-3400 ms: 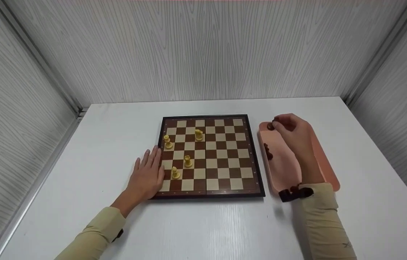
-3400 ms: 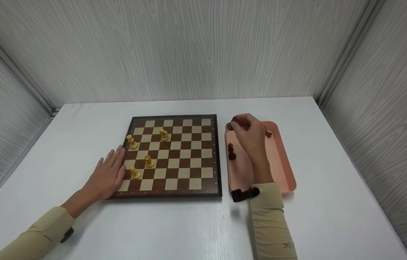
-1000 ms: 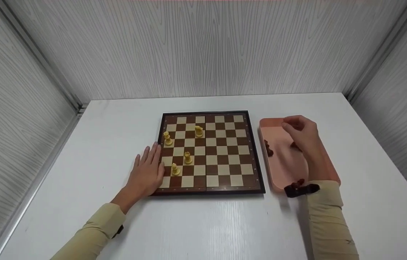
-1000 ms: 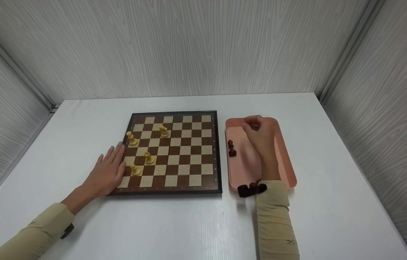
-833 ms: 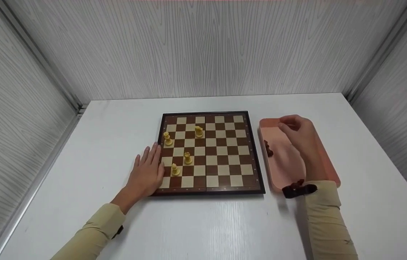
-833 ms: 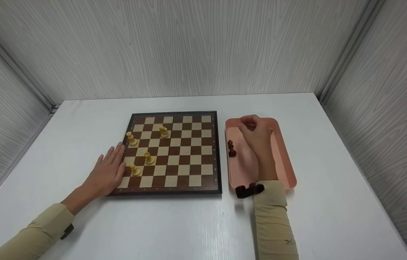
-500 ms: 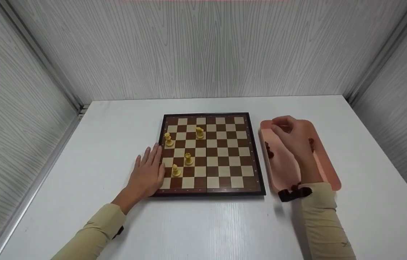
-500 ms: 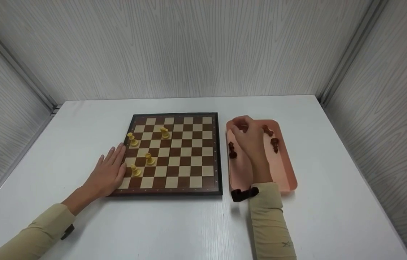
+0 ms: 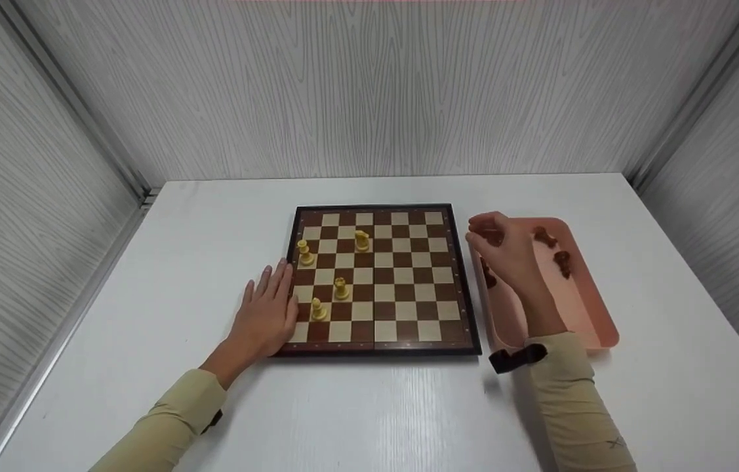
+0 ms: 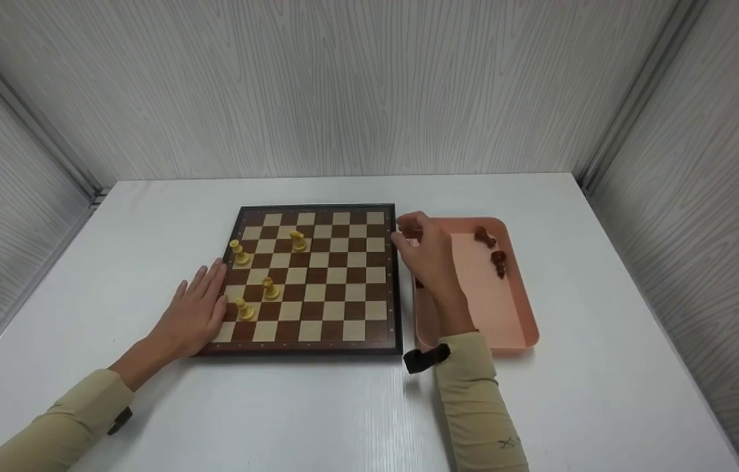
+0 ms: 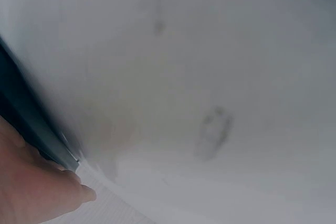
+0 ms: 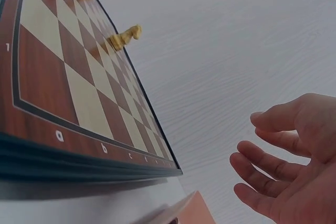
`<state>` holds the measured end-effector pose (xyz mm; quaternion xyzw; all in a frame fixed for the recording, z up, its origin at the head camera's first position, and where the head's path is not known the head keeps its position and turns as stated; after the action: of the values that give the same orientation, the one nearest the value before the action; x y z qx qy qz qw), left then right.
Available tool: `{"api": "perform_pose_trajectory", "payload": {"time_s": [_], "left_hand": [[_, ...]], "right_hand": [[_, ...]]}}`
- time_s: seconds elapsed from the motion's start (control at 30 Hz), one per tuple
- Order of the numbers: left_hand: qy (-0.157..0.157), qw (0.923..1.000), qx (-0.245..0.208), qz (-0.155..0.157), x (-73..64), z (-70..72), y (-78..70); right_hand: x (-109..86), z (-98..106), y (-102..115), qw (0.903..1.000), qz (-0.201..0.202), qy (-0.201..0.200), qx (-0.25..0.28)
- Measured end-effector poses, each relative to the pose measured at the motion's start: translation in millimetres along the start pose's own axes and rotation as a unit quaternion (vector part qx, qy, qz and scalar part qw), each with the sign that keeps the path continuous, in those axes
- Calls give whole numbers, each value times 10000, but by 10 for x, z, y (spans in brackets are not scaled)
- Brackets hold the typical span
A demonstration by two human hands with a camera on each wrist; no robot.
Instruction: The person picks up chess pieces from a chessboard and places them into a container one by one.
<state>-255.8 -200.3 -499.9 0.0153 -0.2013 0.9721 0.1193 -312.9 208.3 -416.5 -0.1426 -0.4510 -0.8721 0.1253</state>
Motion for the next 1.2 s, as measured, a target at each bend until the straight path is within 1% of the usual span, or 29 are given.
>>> {"api": "perform_pose_trajectory", "payload": {"time_s": [0.1,0.2,0.33,0.5,0.63,0.77,0.87,1.0,1.1,1.2], "left_hand": [[-13,10000,24,3,-1,-1,0],[13,10000,40,7,-4,-5,2],[38,10000,44,10,-6,1,4],[12,10000,52,-3,-11,14,7],[8,10000,50,-32,-5,10,2],[-14,10000,20,-23,1,2,5],[-49,10000,-38,-9,-1,3,7],[-21,10000,-41,-15,-3,0,0],[24,10000,13,1,-2,-5,-2],[14,10000,18,4,6,-7,0]], "right_hand": [[10,-59,15,9999,-72,75,-48],[15,-128,45,9998,-43,131,-114],[14,-207,92,9996,125,186,-147],[10,-296,176,9988,382,309,69],[26,-369,229,9978,503,398,193],[56,-441,302,9975,573,364,218],[86,-517,355,9975,549,324,309],[117,-652,392,9985,454,282,112],[137,-756,402,9982,518,305,82],[165,-844,397,9973,618,298,274]]}}
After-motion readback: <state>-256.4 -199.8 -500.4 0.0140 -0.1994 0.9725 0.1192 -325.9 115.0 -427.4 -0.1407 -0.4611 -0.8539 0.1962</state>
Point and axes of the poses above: each hand's wrist, its own x-axis towards the middle knuckle, its own z-axis out of the back of the hand, y = z × x, the point moved 3 cm from there along x, towards the middle knuckle, and after that the axes turned 8 degrees about -x, right-handed, at the moved point
